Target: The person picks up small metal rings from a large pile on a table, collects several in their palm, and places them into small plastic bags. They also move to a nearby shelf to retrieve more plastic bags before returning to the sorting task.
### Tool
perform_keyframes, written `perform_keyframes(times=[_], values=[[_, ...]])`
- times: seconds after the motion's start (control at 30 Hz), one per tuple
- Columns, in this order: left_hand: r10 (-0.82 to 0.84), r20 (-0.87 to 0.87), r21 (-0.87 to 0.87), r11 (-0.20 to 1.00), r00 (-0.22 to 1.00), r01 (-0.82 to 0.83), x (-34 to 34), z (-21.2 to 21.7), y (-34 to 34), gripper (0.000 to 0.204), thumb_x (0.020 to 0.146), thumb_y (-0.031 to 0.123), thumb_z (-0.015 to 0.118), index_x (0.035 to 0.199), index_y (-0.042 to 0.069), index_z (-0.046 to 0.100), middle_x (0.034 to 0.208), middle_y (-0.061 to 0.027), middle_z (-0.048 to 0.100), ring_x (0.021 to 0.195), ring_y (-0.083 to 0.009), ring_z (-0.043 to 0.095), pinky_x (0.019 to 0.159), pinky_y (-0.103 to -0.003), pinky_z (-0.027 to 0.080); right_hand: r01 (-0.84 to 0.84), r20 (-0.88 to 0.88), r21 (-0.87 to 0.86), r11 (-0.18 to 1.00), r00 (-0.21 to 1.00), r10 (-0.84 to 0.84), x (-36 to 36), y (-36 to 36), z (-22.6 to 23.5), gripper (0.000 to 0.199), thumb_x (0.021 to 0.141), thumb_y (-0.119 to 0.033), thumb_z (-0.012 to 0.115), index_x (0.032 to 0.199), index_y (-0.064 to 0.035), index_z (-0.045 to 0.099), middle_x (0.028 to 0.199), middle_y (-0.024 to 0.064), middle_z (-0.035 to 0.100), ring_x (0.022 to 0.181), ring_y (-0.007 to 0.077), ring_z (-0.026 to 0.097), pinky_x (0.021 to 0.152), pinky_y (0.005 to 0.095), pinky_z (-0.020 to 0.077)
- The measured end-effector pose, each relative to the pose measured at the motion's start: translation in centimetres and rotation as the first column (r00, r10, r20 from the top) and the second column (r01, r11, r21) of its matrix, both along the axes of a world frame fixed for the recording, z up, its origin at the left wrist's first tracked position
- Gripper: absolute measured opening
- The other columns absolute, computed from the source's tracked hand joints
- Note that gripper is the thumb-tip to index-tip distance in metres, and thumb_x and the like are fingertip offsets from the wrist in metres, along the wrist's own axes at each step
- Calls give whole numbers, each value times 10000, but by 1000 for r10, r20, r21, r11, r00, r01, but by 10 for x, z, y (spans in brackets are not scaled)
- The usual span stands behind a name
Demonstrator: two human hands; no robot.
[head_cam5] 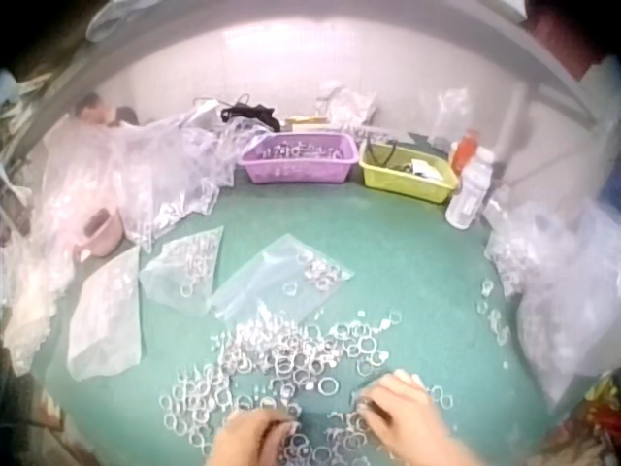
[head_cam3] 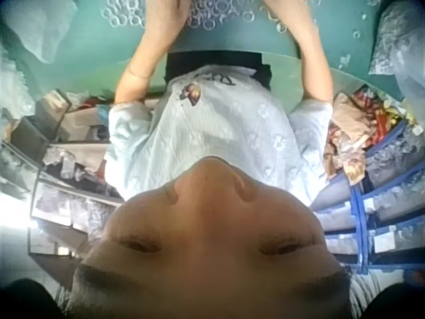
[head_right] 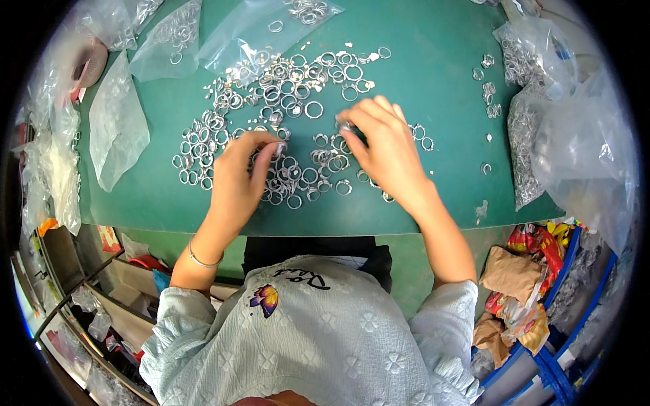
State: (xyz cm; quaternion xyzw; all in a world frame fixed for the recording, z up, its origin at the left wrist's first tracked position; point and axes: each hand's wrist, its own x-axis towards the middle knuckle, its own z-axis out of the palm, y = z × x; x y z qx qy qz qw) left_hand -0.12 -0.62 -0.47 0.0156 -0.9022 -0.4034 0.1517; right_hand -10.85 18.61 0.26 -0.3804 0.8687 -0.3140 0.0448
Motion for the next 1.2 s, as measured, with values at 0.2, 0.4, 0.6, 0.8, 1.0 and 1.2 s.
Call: perform_keyframes(times=[0.2,0.4,0.6,0.8,1.0,1.2], values=[[-120,342,762,616,932,-201,-1,7,-10,192,874,-31,533,1065,-20,554,927,-89,651,795,-116,630,660,-203,477,17,147,-71,997,989,-7,-3,9,15,150,774,-51,640,923,-39,635,834,65,609,802,233,538,736,332,428],[-15,182,788,600,983,-137,3,2,12,264,847,-98,529,1110,-74,525,1043,-140,606,951,-163,607,779,-253,511,23,270,-264,964,962,51,36,-29,16,273,743,-97,695,981,-12,591,845,94,597,775,250,564,692,348,455],[66,76,660,745,995,-99,8,5,22,237,814,-128,553,1038,-56,576,1036,-109,605,923,-160,611,766,-261,528,50,229,-302,952,973,22,44,-33,7,264,740,-55,672,980,-13,570,825,100,587,758,263,567,678,365,447],[86,-88,345,937,992,-50,11,-1,19,247,770,-135,597,984,-14,619,972,-87,622,876,-158,622,687,-255,554,46,16,-214,976,999,-43,47,-27,2,154,760,13,596,912,-11,585,813,106,586,734,285,557,666,378,437],[50,183,826,534,982,-181,-3,12,3,169,843,-56,541,998,-41,606,925,-86,612,849,-161,629,720,-267,546,100,-103,-150,984,988,-117,1,-17,3,148,759,-23,626,903,-2,601,819,113,597,746,295,545,687,372,443],[-100,229,536,843,968,-39,-40,10,-32,415,731,-131,396,1048,17,619,805,-8,490,672,-87,432,634,-207,391,-40,-283,-16,999,958,34,-43,-34,-4,347,746,-53,646,1079,-29,552,1100,102,556,1014,268,488,852,370,373]])
